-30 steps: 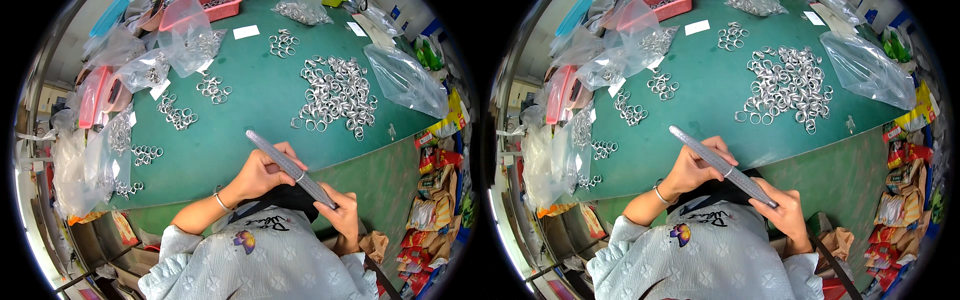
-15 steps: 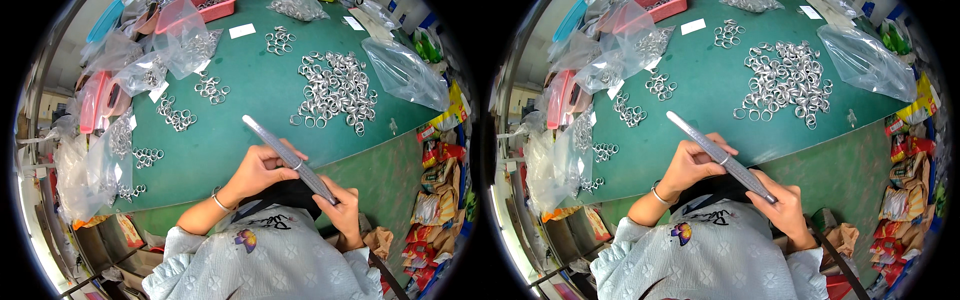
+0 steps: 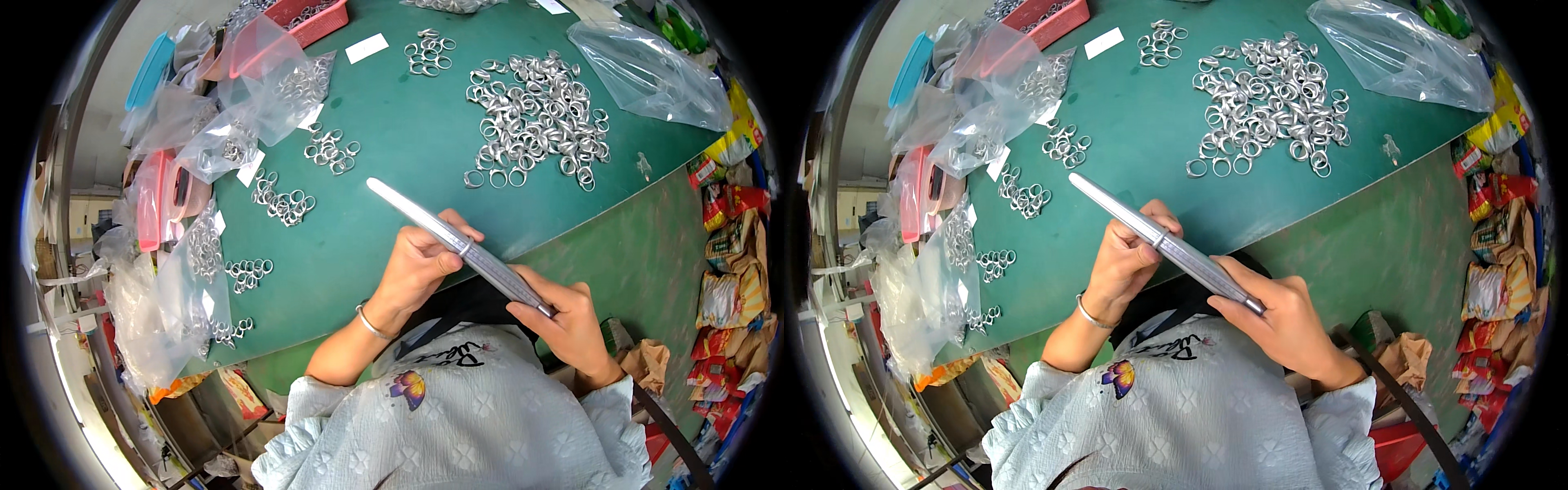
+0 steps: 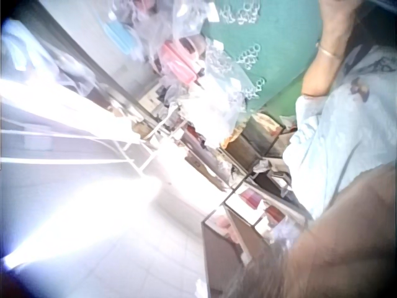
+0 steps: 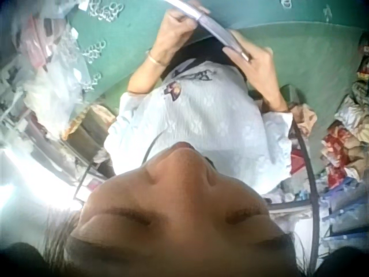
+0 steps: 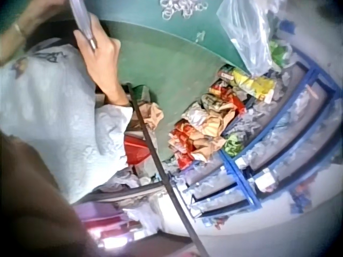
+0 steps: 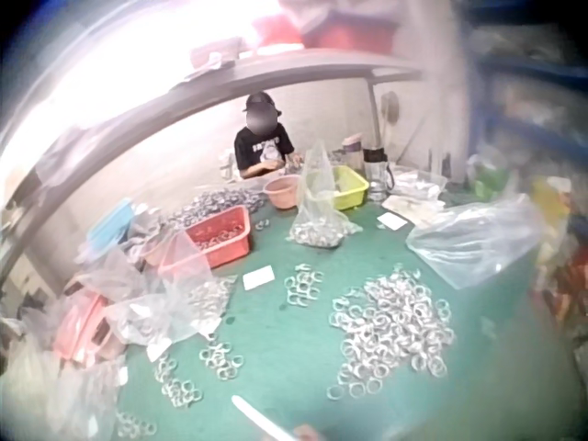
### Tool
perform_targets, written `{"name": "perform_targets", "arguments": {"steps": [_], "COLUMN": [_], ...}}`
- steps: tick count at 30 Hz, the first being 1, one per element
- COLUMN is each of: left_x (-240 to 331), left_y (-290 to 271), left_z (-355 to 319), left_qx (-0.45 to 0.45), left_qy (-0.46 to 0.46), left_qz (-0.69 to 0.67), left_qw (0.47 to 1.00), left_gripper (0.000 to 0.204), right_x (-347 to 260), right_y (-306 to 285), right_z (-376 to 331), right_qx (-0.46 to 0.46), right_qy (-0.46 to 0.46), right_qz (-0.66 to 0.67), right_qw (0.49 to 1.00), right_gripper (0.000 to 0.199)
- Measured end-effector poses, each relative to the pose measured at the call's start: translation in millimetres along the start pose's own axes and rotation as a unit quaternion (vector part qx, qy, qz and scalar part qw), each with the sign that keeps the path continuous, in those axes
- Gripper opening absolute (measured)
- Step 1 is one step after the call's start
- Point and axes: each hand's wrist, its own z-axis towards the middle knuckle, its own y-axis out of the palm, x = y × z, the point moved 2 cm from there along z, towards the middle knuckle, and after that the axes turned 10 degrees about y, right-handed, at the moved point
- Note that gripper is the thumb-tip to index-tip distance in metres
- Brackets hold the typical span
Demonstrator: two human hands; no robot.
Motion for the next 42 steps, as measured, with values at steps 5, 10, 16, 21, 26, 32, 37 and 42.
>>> {"name": "perform_targets", "arguments": {"steps": [5,10,16,21,26,32,37,42], "left_x": [2.9,7.6,13.8,57.4,78.0,111.8,119.4,118.9], "left_y": [1.4,-2.9,-12.6,-55.8,-80.9,-112.3,-128.9,-135.3], "left_z": [1.5,0.7,-3.4,-8.7,-49.9,-109.9,-136.9,-131.3], "left_qx": [0.026,0.025,0.119,0.208,0.265,0.344,0.384,0.364], "left_qy": [-0.007,-0.067,0.036,0.111,0.086,0.082,0.076,0.096], "left_qz": [0.017,0.054,0.008,0.048,0.401,0.717,0.747,0.8], "left_qw": [0.999,0.996,0.992,0.971,0.873,0.6,0.537,0.467], "left_gripper": [0.034,0.027,0.031,0.028,0.022,0.026,0.025,0.026], "right_x": [-0.7,5.8,10.6,24.4,59.9,71.4,73.1,70.9], "right_y": [1.3,7.8,11.5,14.7,18.2,24.0,26.3,28.1], "right_z": [1.6,2.4,4.2,2.8,2.8,12.7,15.5,12.1], "right_qx": [-0.003,0.032,0.053,0.021,0.004,-0.019,-0.029,-0.025], "right_qy": [0.019,0.018,0.013,0.067,0.077,0.073,0.064,0.09], "right_qz": [0.006,-0.029,-0.071,-0.087,-0.007,0.013,0.015,0.052], "right_qw": [1.0,0.999,0.996,0.994,0.997,0.997,0.997,0.994], "right_gripper": [0.035,0.034,0.037,0.033,0.035,0.036,0.037,0.037]}}
